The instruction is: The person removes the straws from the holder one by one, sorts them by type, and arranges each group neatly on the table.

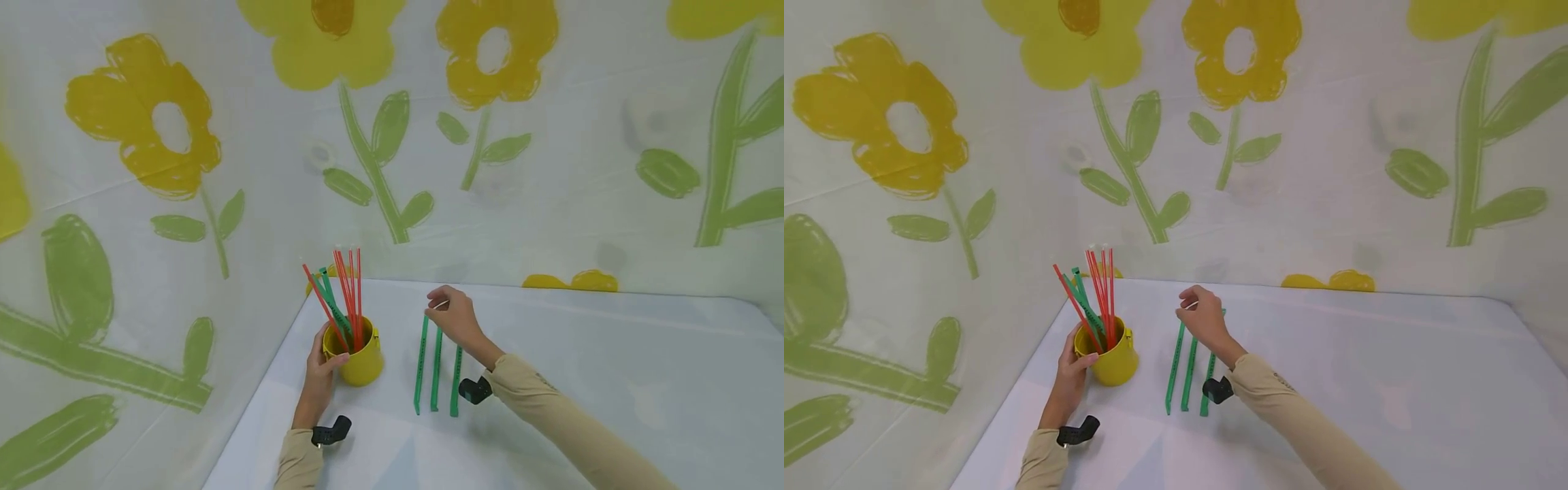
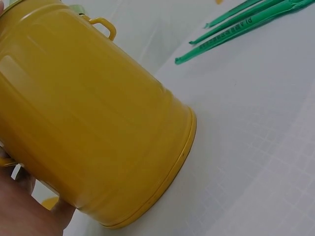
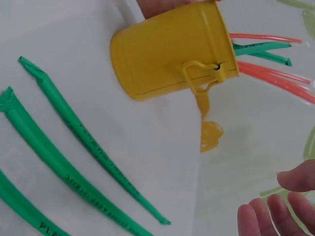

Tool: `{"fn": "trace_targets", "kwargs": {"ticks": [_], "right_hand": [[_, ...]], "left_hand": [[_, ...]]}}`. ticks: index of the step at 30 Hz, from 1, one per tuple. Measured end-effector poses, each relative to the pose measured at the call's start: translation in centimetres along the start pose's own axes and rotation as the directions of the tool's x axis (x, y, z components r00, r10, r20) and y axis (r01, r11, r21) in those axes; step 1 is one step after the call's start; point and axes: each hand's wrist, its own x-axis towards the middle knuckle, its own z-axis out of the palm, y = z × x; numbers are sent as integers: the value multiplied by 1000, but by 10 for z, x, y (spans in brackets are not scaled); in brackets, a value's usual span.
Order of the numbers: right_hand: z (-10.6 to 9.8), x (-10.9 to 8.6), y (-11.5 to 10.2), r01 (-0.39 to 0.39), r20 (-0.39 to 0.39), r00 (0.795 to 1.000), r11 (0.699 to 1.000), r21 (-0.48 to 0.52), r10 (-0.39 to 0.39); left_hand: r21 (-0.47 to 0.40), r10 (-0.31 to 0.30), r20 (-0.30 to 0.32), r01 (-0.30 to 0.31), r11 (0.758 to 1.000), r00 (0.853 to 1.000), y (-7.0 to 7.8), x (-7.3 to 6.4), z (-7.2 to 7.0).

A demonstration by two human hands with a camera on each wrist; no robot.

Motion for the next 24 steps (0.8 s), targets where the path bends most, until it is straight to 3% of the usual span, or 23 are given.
{"fn": "trace_targets", "kwargs": {"ticks": [16,24], "right_hand": [[13,2,-32,150,65,986,988,19,-151],[22,5,-45,152,99,983,988,24,-153]], "left_hand": [[-8,-22,-23,22,1000,999,1,-2,-3],[-5,-6,-6,6,1000,1000,0,-1,1]]}}
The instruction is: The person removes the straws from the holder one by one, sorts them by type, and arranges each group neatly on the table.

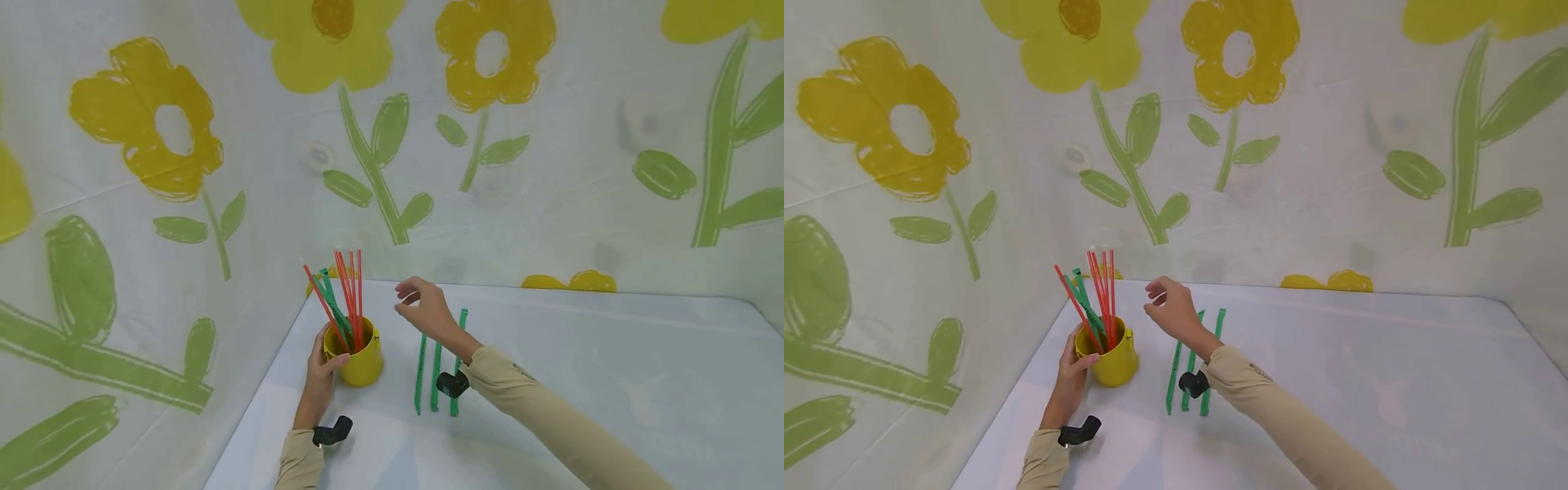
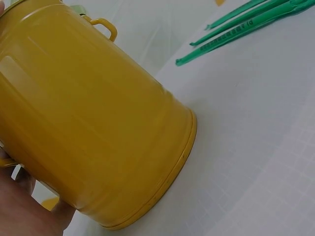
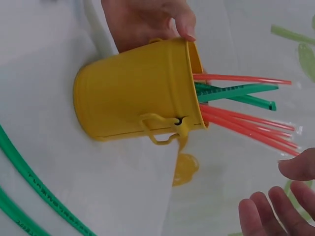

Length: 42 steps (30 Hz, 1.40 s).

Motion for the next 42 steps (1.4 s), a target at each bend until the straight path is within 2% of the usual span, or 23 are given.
{"fn": "trace_targets", "kwargs": {"ticks": [20,26,35,42], "right_hand": [[26,10,-18,80,57,995,997,5,-80],[33,16,-21,112,59,992,994,-7,-111],[45,23,-26,85,74,994,996,11,-86],[58,28,-27,128,100,986,991,45,-132]], "left_hand": [[18,-38,-1,38,999,999,0,-1,2],[38,-27,-2,27,999,1000,0,0,0],[42,-26,-2,26,999,1000,2,0,0],[32,-45,-18,46,998,999,0,0,-1]]}}
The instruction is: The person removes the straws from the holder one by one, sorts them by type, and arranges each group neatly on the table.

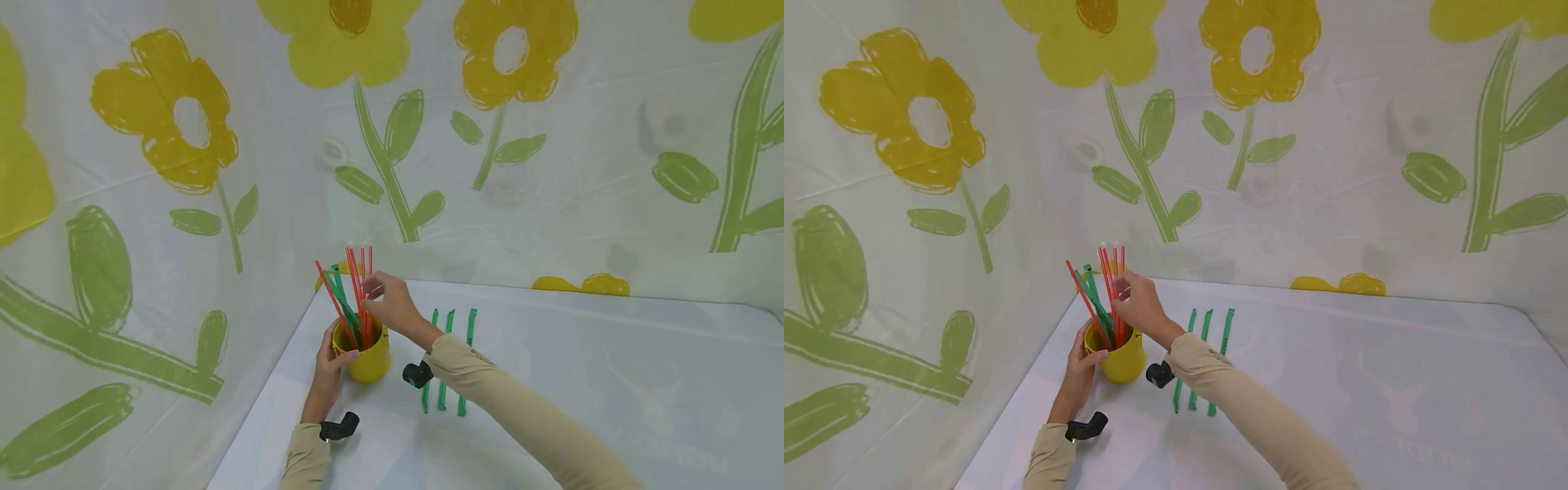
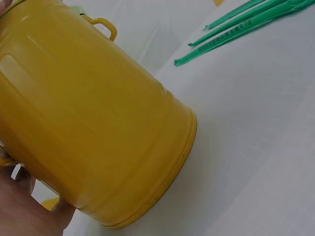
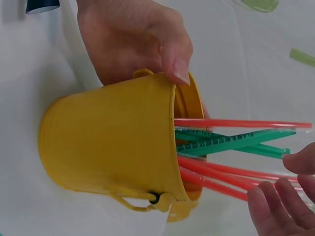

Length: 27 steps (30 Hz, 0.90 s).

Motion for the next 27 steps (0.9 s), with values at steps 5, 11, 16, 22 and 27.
{"fn": "trace_targets", "kwargs": {"ticks": [5,11,16,22,27], "right_hand": [[7,3,-3,24,9,1000,1000,2,-24],[15,6,-5,6,-1,1000,1000,-19,-6],[21,8,-6,19,5,1000,1000,-22,-19],[33,7,-4,-1,26,1000,999,-49,2],[45,6,0,-46,17,999,994,-97,48]], "left_hand": [[2,0,0,0,1000,1000,0,0,1],[33,10,-13,-9,999,1000,3,-1,3],[22,5,-11,-4,1000,1000,3,-1,3],[40,-2,-12,3,999,1000,2,0,2],[50,-6,-8,7,999,1000,2,0,1]]}}
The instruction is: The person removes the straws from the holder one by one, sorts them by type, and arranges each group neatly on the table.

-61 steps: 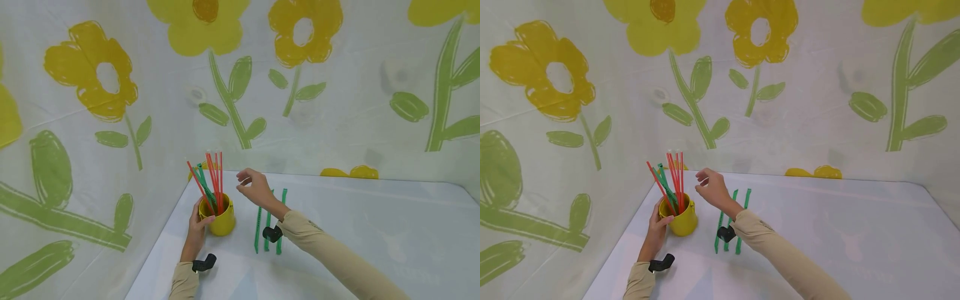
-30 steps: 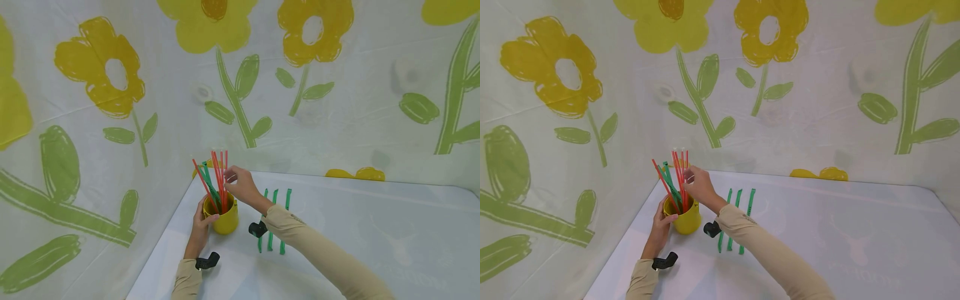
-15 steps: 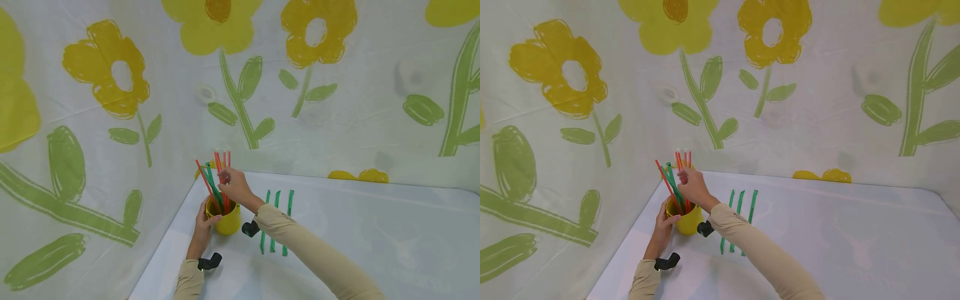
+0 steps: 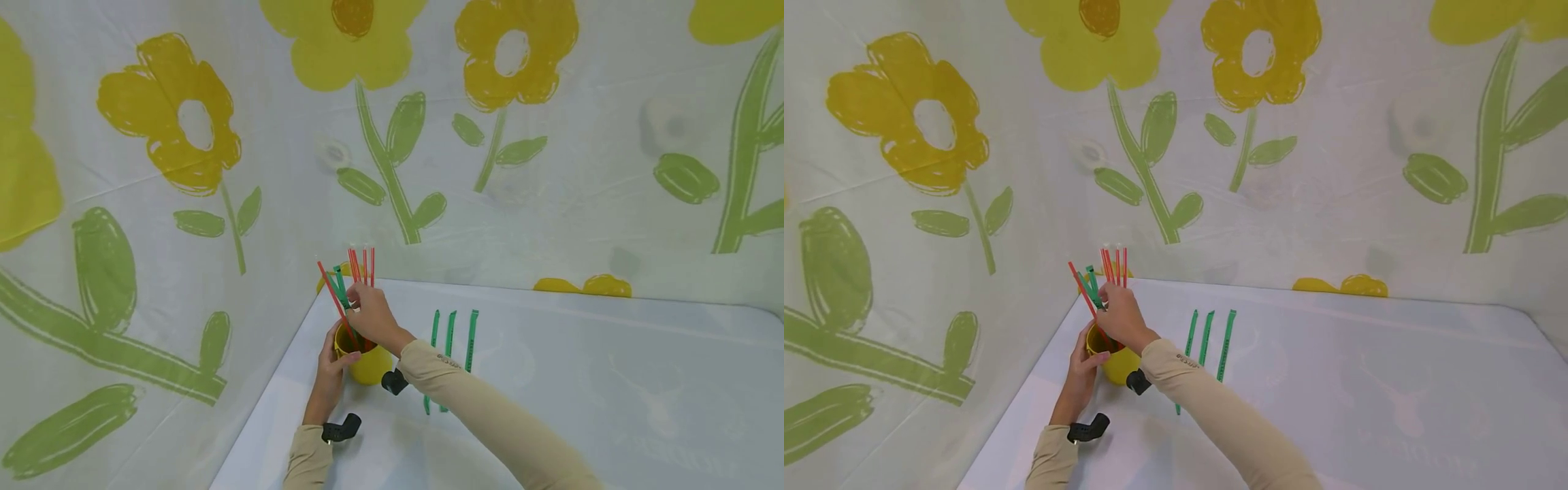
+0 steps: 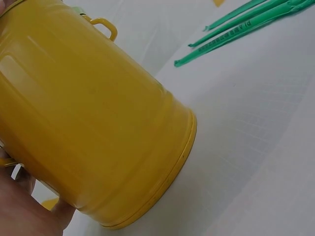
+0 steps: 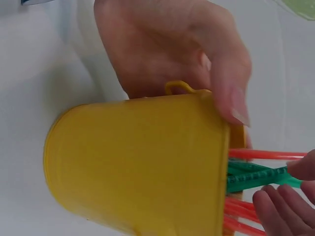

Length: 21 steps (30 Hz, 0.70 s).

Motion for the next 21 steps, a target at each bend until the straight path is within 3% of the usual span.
{"fn": "trace_targets", "kwargs": {"ticks": [7,15,21], "right_hand": [[17,0,0,-20,-45,999,996,-88,17],[24,0,-3,14,-90,995,974,-225,-35],[24,0,1,38,-118,991,971,-238,-68]], "left_hand": [[13,-13,-4,13,1000,1000,1,-1,0],[3,-18,-5,18,1000,1000,2,-1,0],[14,-9,1,9,1000,1000,2,-2,1]]}}
